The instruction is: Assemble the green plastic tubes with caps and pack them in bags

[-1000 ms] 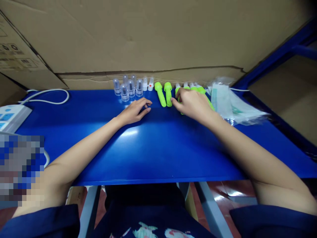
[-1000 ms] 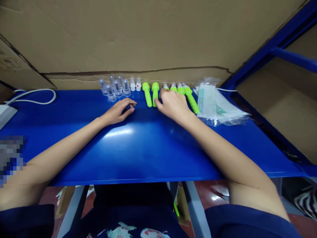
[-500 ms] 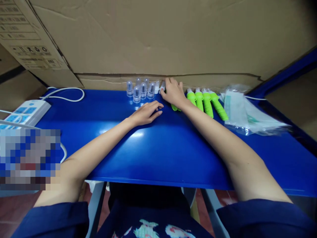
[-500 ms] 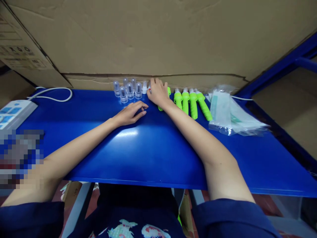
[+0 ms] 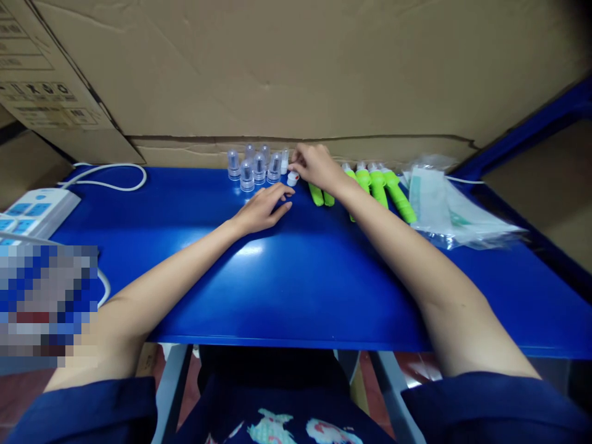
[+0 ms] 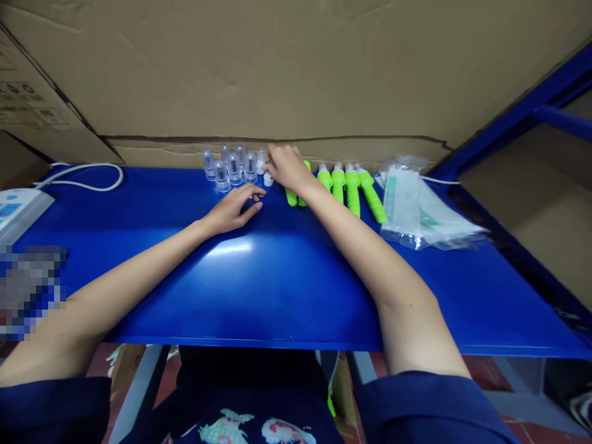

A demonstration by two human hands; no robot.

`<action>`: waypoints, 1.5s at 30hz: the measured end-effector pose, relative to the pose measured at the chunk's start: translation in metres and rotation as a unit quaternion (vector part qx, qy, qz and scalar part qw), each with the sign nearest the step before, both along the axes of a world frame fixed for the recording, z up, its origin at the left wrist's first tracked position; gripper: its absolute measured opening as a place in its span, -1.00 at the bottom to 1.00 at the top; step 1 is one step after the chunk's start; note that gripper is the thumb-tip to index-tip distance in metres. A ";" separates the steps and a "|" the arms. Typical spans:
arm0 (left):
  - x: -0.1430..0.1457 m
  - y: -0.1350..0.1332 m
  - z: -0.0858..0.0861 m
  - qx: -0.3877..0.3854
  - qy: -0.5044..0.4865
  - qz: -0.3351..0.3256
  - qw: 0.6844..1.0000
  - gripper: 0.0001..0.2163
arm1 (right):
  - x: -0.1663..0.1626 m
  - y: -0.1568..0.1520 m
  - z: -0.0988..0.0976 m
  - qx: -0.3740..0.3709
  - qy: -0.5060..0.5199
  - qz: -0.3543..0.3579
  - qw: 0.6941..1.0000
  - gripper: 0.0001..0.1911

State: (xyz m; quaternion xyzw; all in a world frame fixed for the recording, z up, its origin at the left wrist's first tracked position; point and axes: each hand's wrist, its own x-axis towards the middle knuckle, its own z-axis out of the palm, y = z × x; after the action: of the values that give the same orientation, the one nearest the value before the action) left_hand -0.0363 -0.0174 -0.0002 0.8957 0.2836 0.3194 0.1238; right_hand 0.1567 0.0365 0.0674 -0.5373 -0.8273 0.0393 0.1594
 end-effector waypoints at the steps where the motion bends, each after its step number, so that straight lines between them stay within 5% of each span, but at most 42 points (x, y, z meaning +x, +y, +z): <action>1: 0.000 0.001 -0.001 0.011 -0.016 0.004 1.000 -0.73 | 0.001 -0.004 0.002 -0.008 0.007 0.014 1.000 -0.69; 10: -0.001 0.013 -0.009 0.046 -0.109 0.070 0.991 -0.52 | 0.002 -0.046 0.019 -0.102 0.059 0.112 0.987 -0.61; 15: -0.001 0.007 -0.004 0.048 -0.074 0.022 0.996 -0.46 | 0.024 -0.033 0.017 -0.019 0.017 -0.018 1.000 -0.48; 21: -0.002 0.001 0.003 0.067 -0.008 0.010 0.998 -0.57 | 0.060 -0.006 -0.012 0.036 -0.057 -0.137 0.988 -0.53; 28: 0.015 0.001 0.021 0.120 0.063 0.000 0.991 -0.73 | 0.060 -0.002 -0.032 0.046 -0.068 -0.169 0.982 -0.53; 33: 0.039 0.017 0.024 0.069 -0.010 0.027 0.997 -0.80 | 0.052 -0.003 -0.032 0.021 -0.058 -0.172 0.983 -0.50; 45: 0.048 0.054 -0.010 -0.040 -0.199 0.112 0.973 -0.43 | 0.052 -0.004 -0.032 0.002 -0.040 -0.161 0.986 -0.60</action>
State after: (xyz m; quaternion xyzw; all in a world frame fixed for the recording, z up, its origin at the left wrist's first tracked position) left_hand 0.0121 0.0367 -0.0103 0.7713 0.3640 0.4913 0.1770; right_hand 0.2086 0.0326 0.0357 -0.6644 -0.7356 -0.0099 0.1317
